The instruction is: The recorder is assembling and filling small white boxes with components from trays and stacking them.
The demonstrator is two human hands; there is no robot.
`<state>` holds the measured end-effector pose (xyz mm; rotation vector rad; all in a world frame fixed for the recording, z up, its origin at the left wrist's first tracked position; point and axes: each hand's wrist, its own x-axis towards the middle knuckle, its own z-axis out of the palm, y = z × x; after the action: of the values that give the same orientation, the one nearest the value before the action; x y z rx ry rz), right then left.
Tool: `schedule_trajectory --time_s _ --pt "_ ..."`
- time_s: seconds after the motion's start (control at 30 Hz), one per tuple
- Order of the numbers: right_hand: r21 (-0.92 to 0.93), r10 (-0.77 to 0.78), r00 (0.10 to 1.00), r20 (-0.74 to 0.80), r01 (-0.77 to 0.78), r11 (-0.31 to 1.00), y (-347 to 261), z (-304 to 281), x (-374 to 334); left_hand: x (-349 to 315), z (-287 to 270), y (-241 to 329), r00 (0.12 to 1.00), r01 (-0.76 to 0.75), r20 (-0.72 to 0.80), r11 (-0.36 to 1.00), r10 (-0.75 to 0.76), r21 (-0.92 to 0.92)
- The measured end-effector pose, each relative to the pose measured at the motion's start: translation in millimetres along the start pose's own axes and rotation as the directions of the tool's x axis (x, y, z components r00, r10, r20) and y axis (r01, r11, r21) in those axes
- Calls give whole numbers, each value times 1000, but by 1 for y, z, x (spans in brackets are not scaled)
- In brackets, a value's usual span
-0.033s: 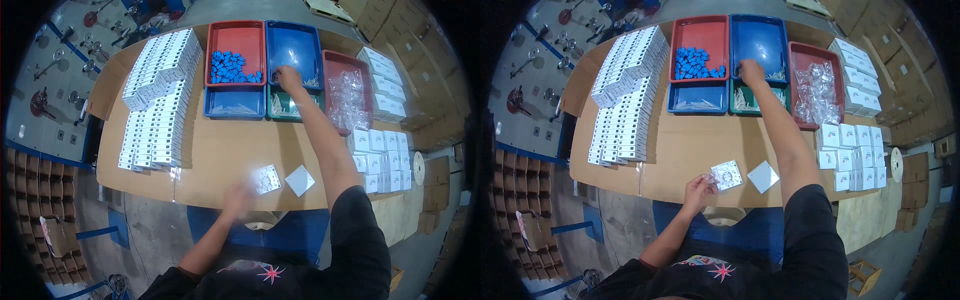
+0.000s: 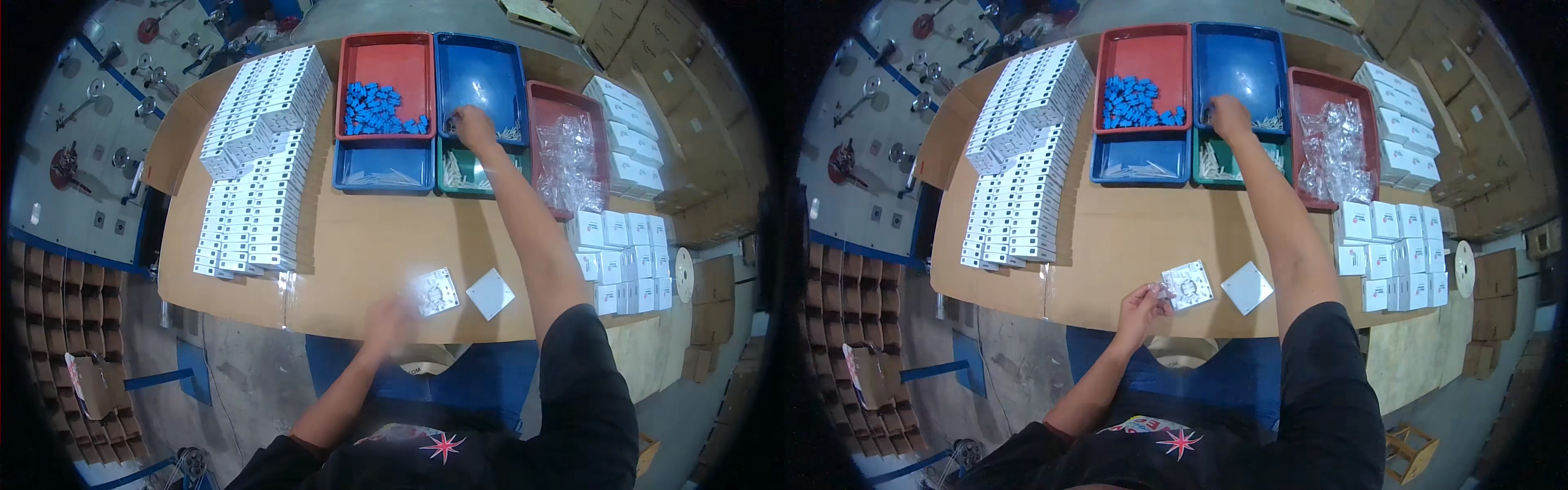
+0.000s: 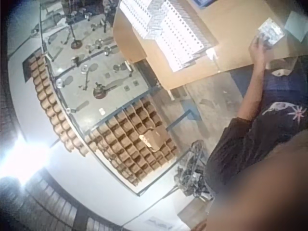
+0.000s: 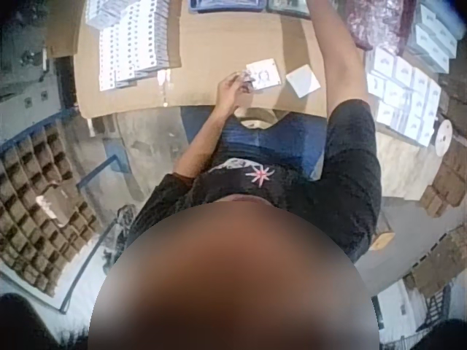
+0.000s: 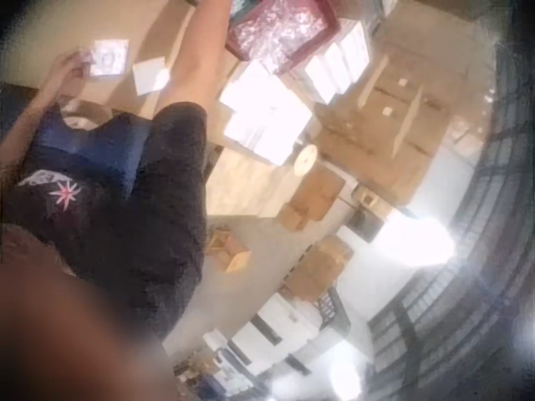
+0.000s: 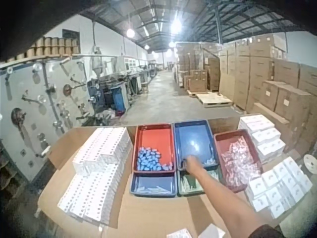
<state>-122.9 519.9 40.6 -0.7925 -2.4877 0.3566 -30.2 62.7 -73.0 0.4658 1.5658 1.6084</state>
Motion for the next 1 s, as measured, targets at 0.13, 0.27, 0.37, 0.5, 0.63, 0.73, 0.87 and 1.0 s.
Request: schedule_trajectory --time_s 0.13,0.27,0.37,0.5,0.63,0.73,0.87,1.0 --pt "78 -10 997 -82 16 997 0 -14 -31 -6 1 -2 986 158 -15 969 -163 -189" --pt "512 146 988 -59 -96 854 -29 -34 -110 -3 -3 -17 988 135 -49 974 -146 -183" --pt "546 208 976 69 -212 810 -45 -61 -189 5 -12 -38 999 20 -45 1000 -21 -23" --pt "726 351 923 159 -351 592 -54 -71 -280 -4 17 48 982 186 -8 973 -189 -133" --pt "775 355 878 320 -458 436 -91 -81 -336 -6 18 51 991 132 35 955 -127 -266" --pt "796 348 871 346 -469 383 -110 -68 -354 -7 17 47 991 132 31 955 -128 -264" --pt "808 362 870 334 -463 365 -119 -62 -348 -10 18 47 991 131 18 966 -131 -221" --pt "823 305 887 346 -443 356 -125 -61 -352 -12 20 45 995 92 49 975 -84 -203"
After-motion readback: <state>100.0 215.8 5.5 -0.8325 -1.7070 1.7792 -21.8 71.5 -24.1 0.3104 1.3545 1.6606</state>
